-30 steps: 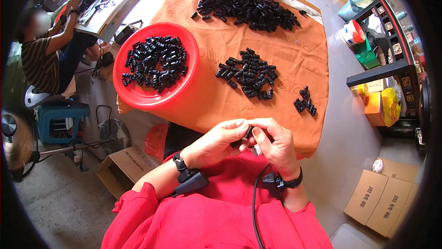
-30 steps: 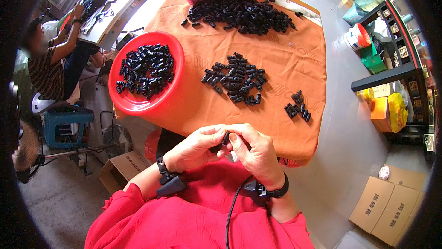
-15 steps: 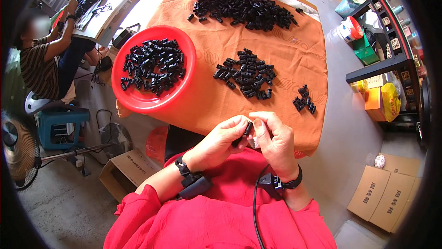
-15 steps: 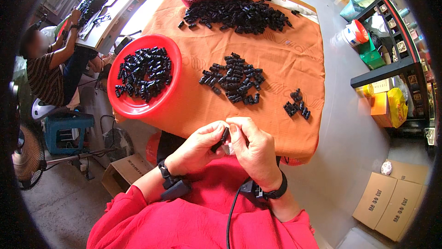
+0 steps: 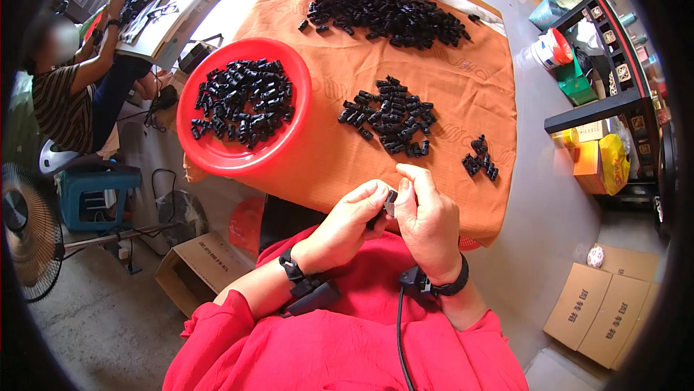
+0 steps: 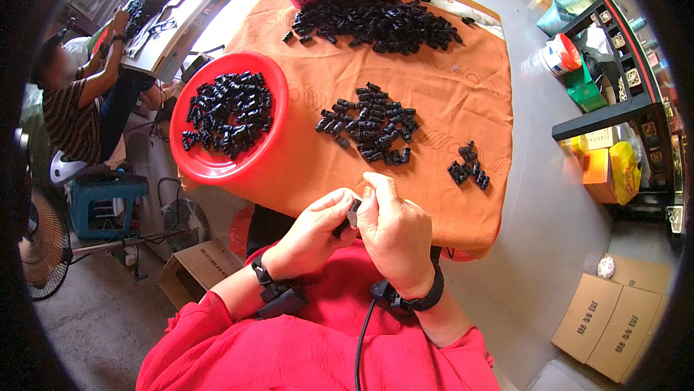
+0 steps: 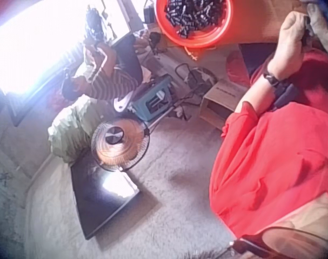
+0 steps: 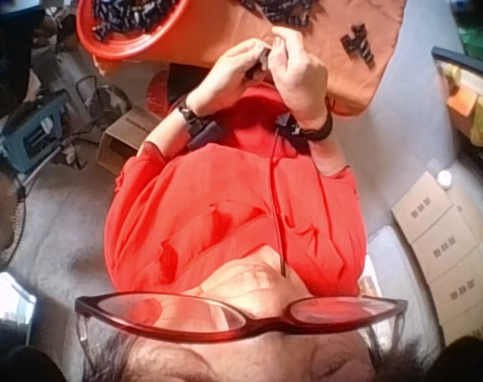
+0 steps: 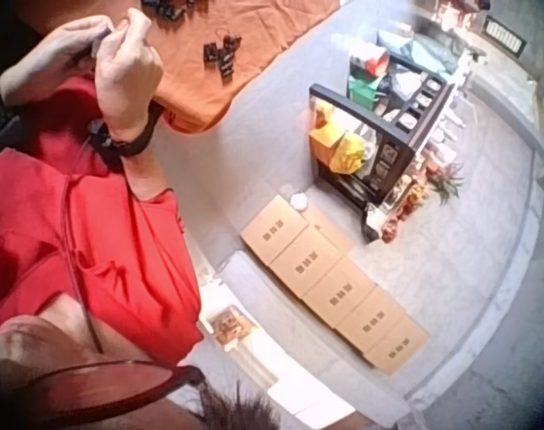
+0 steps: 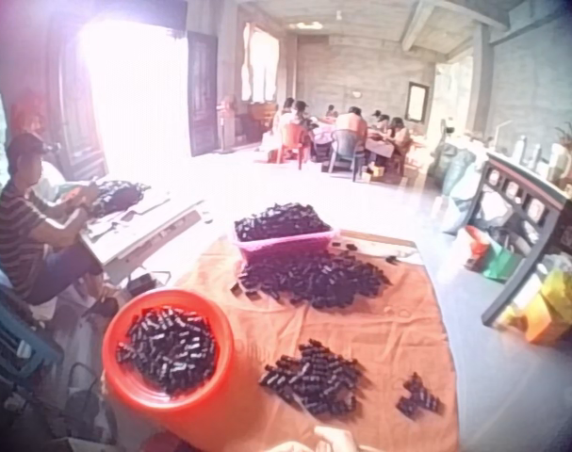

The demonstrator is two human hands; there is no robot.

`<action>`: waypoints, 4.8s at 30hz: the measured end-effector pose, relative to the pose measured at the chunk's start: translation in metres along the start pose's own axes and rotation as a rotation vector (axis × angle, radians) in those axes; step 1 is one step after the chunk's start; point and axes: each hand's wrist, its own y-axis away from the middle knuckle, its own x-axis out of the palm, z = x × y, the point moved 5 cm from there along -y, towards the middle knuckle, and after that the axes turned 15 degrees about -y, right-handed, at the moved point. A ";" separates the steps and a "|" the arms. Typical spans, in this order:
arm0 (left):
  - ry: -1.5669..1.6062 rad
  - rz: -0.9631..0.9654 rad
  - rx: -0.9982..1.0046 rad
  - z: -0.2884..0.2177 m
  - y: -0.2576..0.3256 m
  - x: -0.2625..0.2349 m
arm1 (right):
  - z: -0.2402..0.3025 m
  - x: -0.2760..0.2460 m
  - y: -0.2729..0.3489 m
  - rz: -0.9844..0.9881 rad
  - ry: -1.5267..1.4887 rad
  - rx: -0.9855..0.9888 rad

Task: Assembling small black plastic components by hand in a shoe manufacturing facility.

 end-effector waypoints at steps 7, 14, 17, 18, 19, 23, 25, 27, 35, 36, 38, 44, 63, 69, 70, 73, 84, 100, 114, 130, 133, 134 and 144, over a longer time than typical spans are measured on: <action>-0.025 -0.014 0.003 -0.003 0.002 0.001 | -0.001 0.002 -0.001 0.010 0.009 0.014; -0.019 -0.023 0.009 -0.001 0.002 -0.001 | -0.001 0.003 0.000 0.014 -0.015 0.017; -0.042 -0.040 0.020 -0.002 0.001 -0.001 | -0.002 0.003 -0.001 0.040 -0.013 0.009; -0.070 -0.048 0.021 -0.003 0.001 -0.001 | -0.002 0.003 -0.001 0.049 -0.011 0.011; -0.098 -0.057 0.021 -0.003 0.001 0.000 | -0.002 0.004 -0.001 0.057 -0.009 0.013; -0.125 -0.067 0.039 -0.004 0.001 -0.001 | -0.004 0.005 0.000 0.050 -0.010 0.023; -0.129 -0.067 0.033 -0.005 0.001 -0.001 | -0.005 0.005 0.000 0.043 -0.014 0.013; -0.122 -0.067 0.036 -0.002 0.000 -0.002 | -0.005 0.005 0.000 0.044 -0.012 0.034; -0.077 -0.092 0.052 0.000 0.000 -0.001 | -0.009 0.005 0.003 0.007 -0.049 0.100; -0.062 -0.076 0.045 -0.002 0.000 0.000 | -0.010 0.003 0.004 -0.045 -0.076 0.076; -0.045 -0.064 0.038 -0.006 0.001 0.002 | -0.013 -0.003 0.003 -0.133 -0.146 0.077; 0.033 -0.049 -0.068 0.001 0.001 -0.001 | -0.015 -0.007 0.001 -0.058 -0.150 0.115; -0.019 -0.028 -0.035 0.001 -0.001 0.000 | -0.005 0.001 0.002 0.032 -0.014 0.077; -0.064 -0.063 -0.015 0.000 0.000 0.001 | -0.005 0.002 0.002 0.048 0.028 0.065; -0.074 -0.065 -0.011 -0.001 0.000 0.001 | -0.005 0.002 0.002 0.047 0.028 0.065; -0.062 -0.051 -0.023 0.003 0.000 -0.001 | -0.005 0.002 0.003 0.049 0.038 0.063; -0.106 -0.087 -0.010 0.003 0.000 -0.001 | -0.005 0.003 0.003 0.082 0.057 0.082; 0.058 0.000 -0.116 0.002 -0.001 -0.003 | -0.021 -0.005 0.003 0.010 -0.351 0.220; -0.043 -0.089 -0.126 -0.002 0.000 -0.010 | -0.026 0.008 0.007 0.161 -0.462 0.231; -1.667 -1.196 0.669 -0.156 0.013 -0.142 | -0.037 0.003 0.006 0.083 -0.398 0.251; -1.760 -1.304 0.724 -0.152 0.011 -0.149 | -0.034 -0.001 0.005 0.089 -0.379 0.243; -1.809 -1.389 0.801 -0.151 0.012 -0.139 | -0.034 -0.002 0.005 0.082 -0.377 0.243; -1.574 -0.590 0.720 -0.098 -0.051 -0.049 | -0.037 -0.003 0.005 0.061 -0.406 0.251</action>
